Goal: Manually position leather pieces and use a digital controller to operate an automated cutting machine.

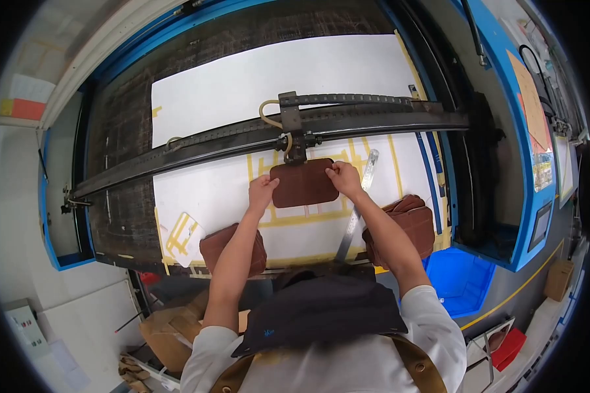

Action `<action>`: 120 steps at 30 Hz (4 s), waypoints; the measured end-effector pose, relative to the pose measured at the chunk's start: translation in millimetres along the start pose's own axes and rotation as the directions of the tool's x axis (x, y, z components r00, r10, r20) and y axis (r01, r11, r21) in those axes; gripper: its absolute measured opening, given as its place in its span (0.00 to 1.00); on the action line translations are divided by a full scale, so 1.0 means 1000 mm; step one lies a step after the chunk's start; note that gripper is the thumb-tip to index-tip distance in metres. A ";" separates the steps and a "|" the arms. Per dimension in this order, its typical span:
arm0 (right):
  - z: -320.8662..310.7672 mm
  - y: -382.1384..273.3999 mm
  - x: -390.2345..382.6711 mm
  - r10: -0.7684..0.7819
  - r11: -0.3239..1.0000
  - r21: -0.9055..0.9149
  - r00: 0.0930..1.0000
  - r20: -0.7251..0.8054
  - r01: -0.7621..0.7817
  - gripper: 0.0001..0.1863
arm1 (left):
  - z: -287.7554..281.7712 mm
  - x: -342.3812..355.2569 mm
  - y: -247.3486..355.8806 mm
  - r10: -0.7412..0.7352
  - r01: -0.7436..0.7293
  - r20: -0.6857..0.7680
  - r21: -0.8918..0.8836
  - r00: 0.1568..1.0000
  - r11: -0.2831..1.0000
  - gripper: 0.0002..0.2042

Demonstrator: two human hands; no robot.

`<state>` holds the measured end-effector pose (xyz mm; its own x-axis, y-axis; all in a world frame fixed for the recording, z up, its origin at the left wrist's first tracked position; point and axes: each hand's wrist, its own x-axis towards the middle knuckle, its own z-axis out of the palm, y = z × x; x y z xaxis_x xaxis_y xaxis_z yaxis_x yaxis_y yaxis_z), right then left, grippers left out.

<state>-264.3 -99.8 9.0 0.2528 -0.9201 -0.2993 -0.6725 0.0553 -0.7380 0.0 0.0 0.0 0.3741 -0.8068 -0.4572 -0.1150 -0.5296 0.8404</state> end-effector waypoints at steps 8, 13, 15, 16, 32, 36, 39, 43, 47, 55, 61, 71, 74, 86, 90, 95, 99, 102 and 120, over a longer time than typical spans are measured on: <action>-0.010 -0.011 -0.002 -0.041 0.997 -0.065 0.998 -0.052 0.038 0.13 | 0.002 -0.001 0.012 0.098 -0.091 -0.046 0.131 0.994 0.987 0.08; -0.015 -0.005 -0.010 -0.040 0.999 -0.008 0.999 -0.002 0.040 0.10 | 0.006 -0.015 0.013 0.217 -0.211 -0.008 0.213 0.976 0.954 0.17; -0.014 -0.004 -0.012 0.104 0.962 0.242 0.988 0.110 -0.128 0.09 | 0.004 -0.017 0.011 0.217 -0.210 0.000 0.248 0.976 0.946 0.19; -0.013 -0.004 -0.013 0.103 0.962 0.242 0.989 0.111 -0.127 0.09 | 0.003 -0.017 0.009 0.159 -0.155 -0.001 0.212 0.987 0.965 0.19; -0.010 0.007 -0.027 0.064 0.984 0.168 0.997 -0.047 -0.056 0.16 | 0.014 -0.047 0.023 0.217 -0.111 -0.218 0.415 0.952 0.903 0.19; -0.005 -0.016 -0.045 -0.231 0.972 -0.107 0.914 -0.332 0.207 0.23 | 0.029 -0.065 0.018 0.729 -0.588 0.086 0.658 0.679 0.471 0.13; 0.014 -0.018 -0.045 -0.555 0.813 -0.284 0.824 -0.115 0.508 0.26 | 0.049 -0.063 0.019 0.806 -0.706 0.259 0.661 0.533 0.254 0.14; 0.030 -0.021 -0.044 -0.606 0.705 -0.482 0.795 -0.030 0.520 0.30 | 0.061 -0.052 0.022 0.718 -0.623 0.289 0.740 0.634 0.253 0.25; 0.027 -0.011 -0.041 -0.513 0.730 -0.464 0.851 0.114 0.502 0.33 | 0.056 -0.049 0.022 0.644 -0.538 0.253 0.791 0.722 0.292 0.31; -0.003 0.001 -0.074 -0.387 0.917 -0.127 0.921 -0.053 0.378 0.26 | 0.044 -0.064 0.001 0.660 -0.541 0.194 0.753 0.726 0.374 0.31; -0.010 0.045 -0.147 0.180 0.951 0.294 0.942 -0.283 -0.094 0.30 | 0.108 -0.162 0.004 0.606 -0.761 0.467 0.470 0.644 0.447 0.26; -0.022 0.013 -0.167 0.559 0.392 0.843 0.823 0.100 -0.369 0.36 | 0.164 -0.176 0.018 0.340 -0.505 0.373 0.635 0.863 0.584 0.34; -0.019 0.019 -0.170 0.544 0.405 0.836 0.832 0.106 -0.371 0.36 | 0.166 -0.175 0.018 0.304 -0.397 0.257 0.628 0.917 0.669 0.34; 0.002 0.014 -0.154 0.170 0.896 0.432 0.979 -0.116 -0.104 0.42 | 0.115 -0.158 -0.027 -0.039 0.112 0.466 -0.130 0.884 0.985 0.18; 0.027 -0.002 -0.126 -0.021 0.970 0.238 0.996 -0.083 0.040 0.44 | 0.094 -0.168 -0.011 0.012 -0.012 0.279 -0.001 0.960 1.000 0.30; 0.051 -0.016 -0.099 -0.028 0.997 0.067 0.999 0.029 0.026 0.46 | 0.084 -0.168 -0.012 0.126 -0.151 0.131 0.203 0.983 0.968 0.33; 0.052 -0.027 -0.093 -0.032 0.999 0.018 0.998 0.055 0.031 0.46 | 0.083 -0.170 -0.012 0.243 -0.272 0.125 0.372 0.962 0.887 0.33; 0.053 -0.028 -0.092 -0.070 0.997 0.024 0.996 0.054 0.068 0.46 | 0.086 -0.170 -0.019 0.316 -0.341 0.131 0.440 0.940 0.831 0.31; 0.044 -0.034 -0.079 -0.053 0.951 -0.287 0.974 0.220 0.117 0.43 | 0.090 -0.175 -0.012 0.341 -0.392 0.200 0.571 0.918 0.721 0.26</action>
<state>-230.3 -12.2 30.6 0.4352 -0.8136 -0.3856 -0.8098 -0.1664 -0.5627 -146.7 124.2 44.1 0.1207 -0.9741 -0.1910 -0.7554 -0.2150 0.6190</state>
